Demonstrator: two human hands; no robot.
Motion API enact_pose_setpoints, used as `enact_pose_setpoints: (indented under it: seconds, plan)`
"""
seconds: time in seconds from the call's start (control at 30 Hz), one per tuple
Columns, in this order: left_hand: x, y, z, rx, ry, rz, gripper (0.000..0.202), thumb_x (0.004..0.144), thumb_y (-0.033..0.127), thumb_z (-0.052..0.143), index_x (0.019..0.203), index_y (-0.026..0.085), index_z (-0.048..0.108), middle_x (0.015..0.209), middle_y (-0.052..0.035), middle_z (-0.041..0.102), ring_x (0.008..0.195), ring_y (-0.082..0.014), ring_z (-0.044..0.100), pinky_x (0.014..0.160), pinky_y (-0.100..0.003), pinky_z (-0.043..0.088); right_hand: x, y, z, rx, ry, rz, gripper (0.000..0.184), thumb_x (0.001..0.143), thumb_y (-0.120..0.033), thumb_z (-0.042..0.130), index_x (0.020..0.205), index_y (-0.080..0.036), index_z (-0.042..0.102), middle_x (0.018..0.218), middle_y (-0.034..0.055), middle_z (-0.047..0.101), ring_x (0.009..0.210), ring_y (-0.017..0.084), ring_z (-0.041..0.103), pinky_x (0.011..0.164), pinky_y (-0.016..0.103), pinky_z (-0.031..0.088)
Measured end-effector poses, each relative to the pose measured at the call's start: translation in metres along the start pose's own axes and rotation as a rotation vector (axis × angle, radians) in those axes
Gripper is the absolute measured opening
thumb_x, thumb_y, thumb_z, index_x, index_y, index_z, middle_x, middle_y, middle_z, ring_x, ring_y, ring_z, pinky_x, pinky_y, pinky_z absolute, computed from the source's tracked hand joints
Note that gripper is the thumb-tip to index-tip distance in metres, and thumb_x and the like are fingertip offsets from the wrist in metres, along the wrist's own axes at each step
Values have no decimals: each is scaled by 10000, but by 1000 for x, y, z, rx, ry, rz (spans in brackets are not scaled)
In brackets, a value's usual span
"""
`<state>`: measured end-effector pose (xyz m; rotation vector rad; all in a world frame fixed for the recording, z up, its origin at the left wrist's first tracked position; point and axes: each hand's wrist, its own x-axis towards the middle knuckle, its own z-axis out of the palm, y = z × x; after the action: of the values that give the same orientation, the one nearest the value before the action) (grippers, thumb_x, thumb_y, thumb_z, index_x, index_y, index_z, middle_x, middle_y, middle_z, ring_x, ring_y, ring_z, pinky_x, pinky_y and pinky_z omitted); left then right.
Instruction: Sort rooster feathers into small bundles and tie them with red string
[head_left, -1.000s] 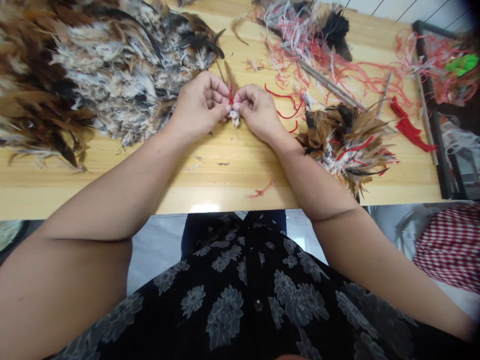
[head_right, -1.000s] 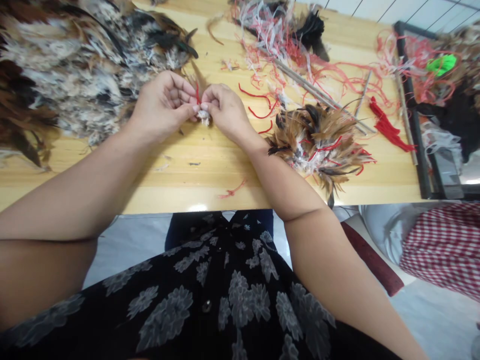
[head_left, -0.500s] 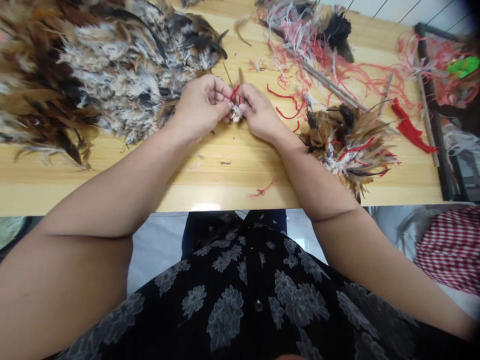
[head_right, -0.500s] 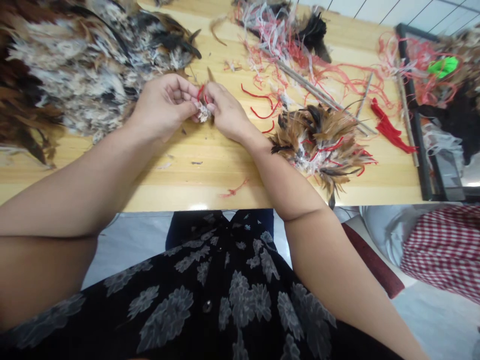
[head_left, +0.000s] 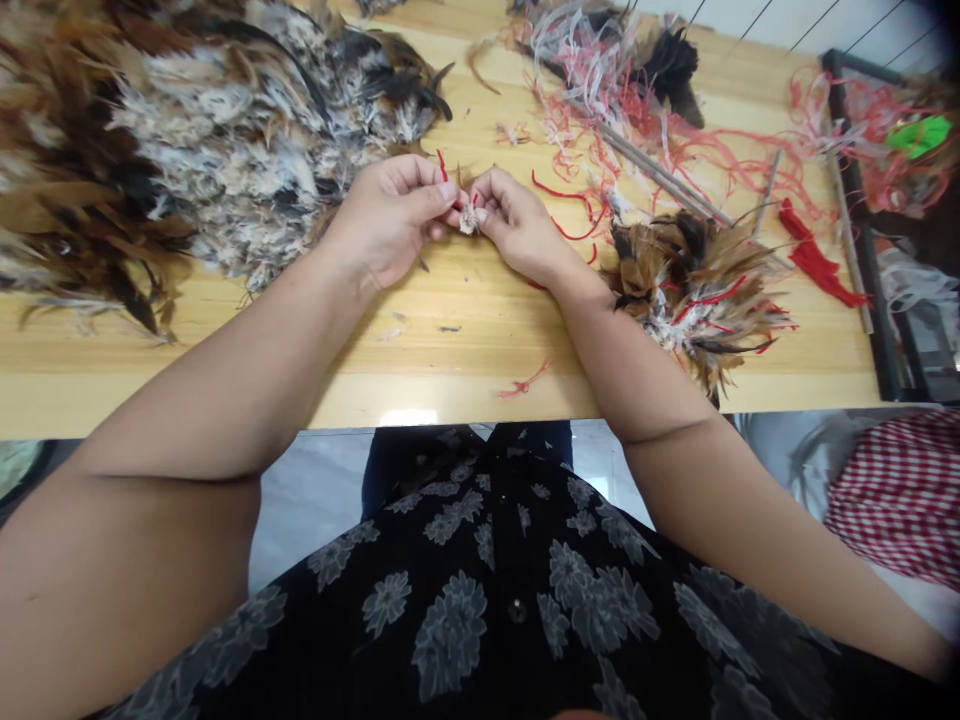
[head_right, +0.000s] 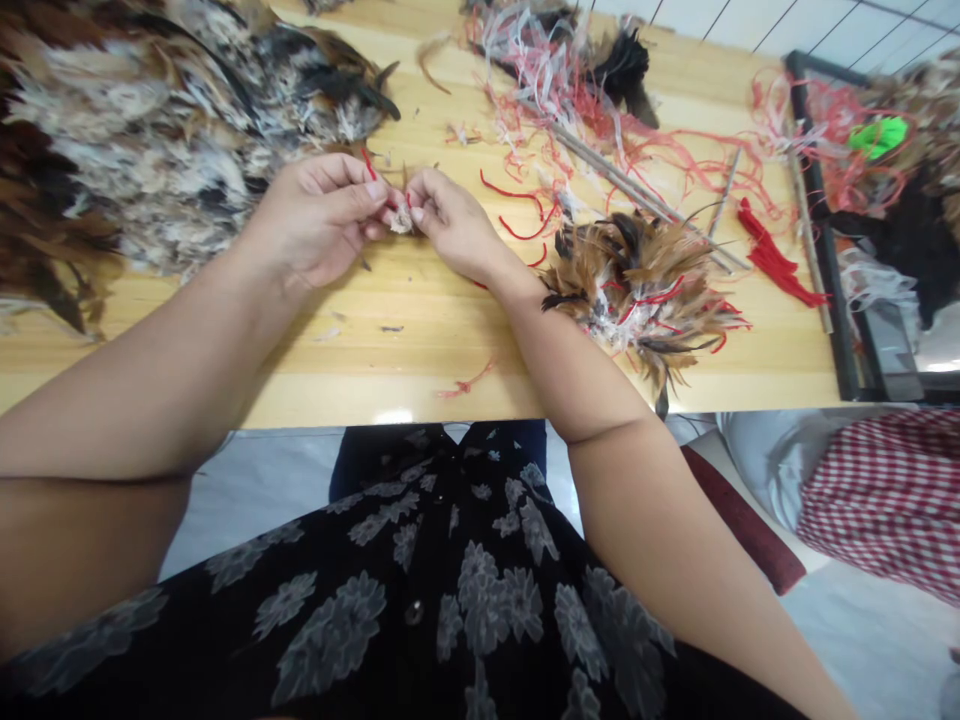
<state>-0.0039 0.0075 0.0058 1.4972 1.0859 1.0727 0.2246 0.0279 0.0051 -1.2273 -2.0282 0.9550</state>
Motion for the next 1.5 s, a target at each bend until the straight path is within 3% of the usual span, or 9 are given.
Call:
enact_pose_setpoints:
  seconds: [0.2, 0.3, 0.53, 0.67, 0.93, 1.13, 1.37, 1.43, 1.5]
  plan:
    - [-6, 14, 7, -331, -3, -73, 314, 981, 299, 1035, 878, 303, 738, 969, -40, 880, 863, -227, 834, 708, -354, 583, 5, 14, 4, 105, 13, -59, 356, 1231, -588, 821, 1094, -289, 687, 1148, 44, 809, 1131, 254, 766, 1147, 405, 643]
    - [-7, 17, 13, -409, 58, -93, 305, 992, 201, 1022, 843, 296, 775, 890, -25, 854, 798, -192, 785, 659, -285, 553, 8, 22, 7, 184, 4, -95, 457, 1205, -691, 850, 1085, -282, 684, 1102, 28, 795, 1068, 232, 755, 1064, 379, 629]
    - [-2, 5, 11, -373, 24, -32, 364, 918, 296, 1137, 863, 331, 779, 807, 35, 817, 751, -192, 765, 660, -313, 548, 10, 18, 7, 356, -8, -19, 527, 1051, -695, 1021, 1019, -285, 692, 1027, 2, 779, 910, 175, 634, 929, 346, 580]
    - [0, -1, 9, -338, 9, -46, 472, 901, 387, 1216, 925, 324, 749, 840, 25, 826, 859, -243, 829, 735, -370, 587, 6, 11, 4, 453, 15, 2, 506, 1017, -670, 1051, 986, -298, 709, 1018, 6, 785, 937, 200, 711, 985, 371, 635]
    - [1, -2, 10, -308, -29, -18, 472, 824, 455, 1226, 936, 336, 783, 811, 44, 823, 754, -216, 765, 695, -370, 556, 6, 6, 0, 362, 37, 54, 435, 1090, -468, 1008, 893, -278, 670, 985, -12, 804, 1099, 213, 801, 1170, 375, 681]
    - [1, 6, 12, -319, 77, -86, 401, 890, 183, 1110, 957, 321, 739, 797, 32, 777, 783, -252, 772, 708, -385, 513, 11, 13, 2, 369, 9, -18, 375, 1097, -479, 932, 940, -294, 645, 1067, -2, 811, 1116, 207, 737, 1182, 381, 626]
    - [-10, 34, 15, -182, 34, -158, 393, 1001, -107, 874, 869, 246, 763, 778, 10, 745, 686, -172, 695, 689, -304, 505, 9, 2, -7, 323, 57, -67, 707, 765, -1046, 908, 860, -372, 714, 1071, 89, 775, 1156, 314, 659, 1304, 491, 588]
    - [-11, 37, 16, -175, 21, -169, 406, 977, -152, 817, 860, 236, 785, 772, 10, 755, 657, -149, 671, 651, -272, 500, 4, -4, -10, 281, 64, -56, 696, 801, -1070, 852, 851, -383, 752, 1090, 104, 794, 1192, 334, 670, 1318, 503, 590]
    - [-11, 38, 16, -170, 26, -186, 427, 968, -189, 757, 849, 220, 797, 762, 9, 758, 624, -128, 640, 621, -249, 486, 0, -8, -12, 233, 52, -58, 579, 892, -958, 838, 872, -383, 774, 1146, 103, 821, 1241, 340, 696, 1338, 496, 589]
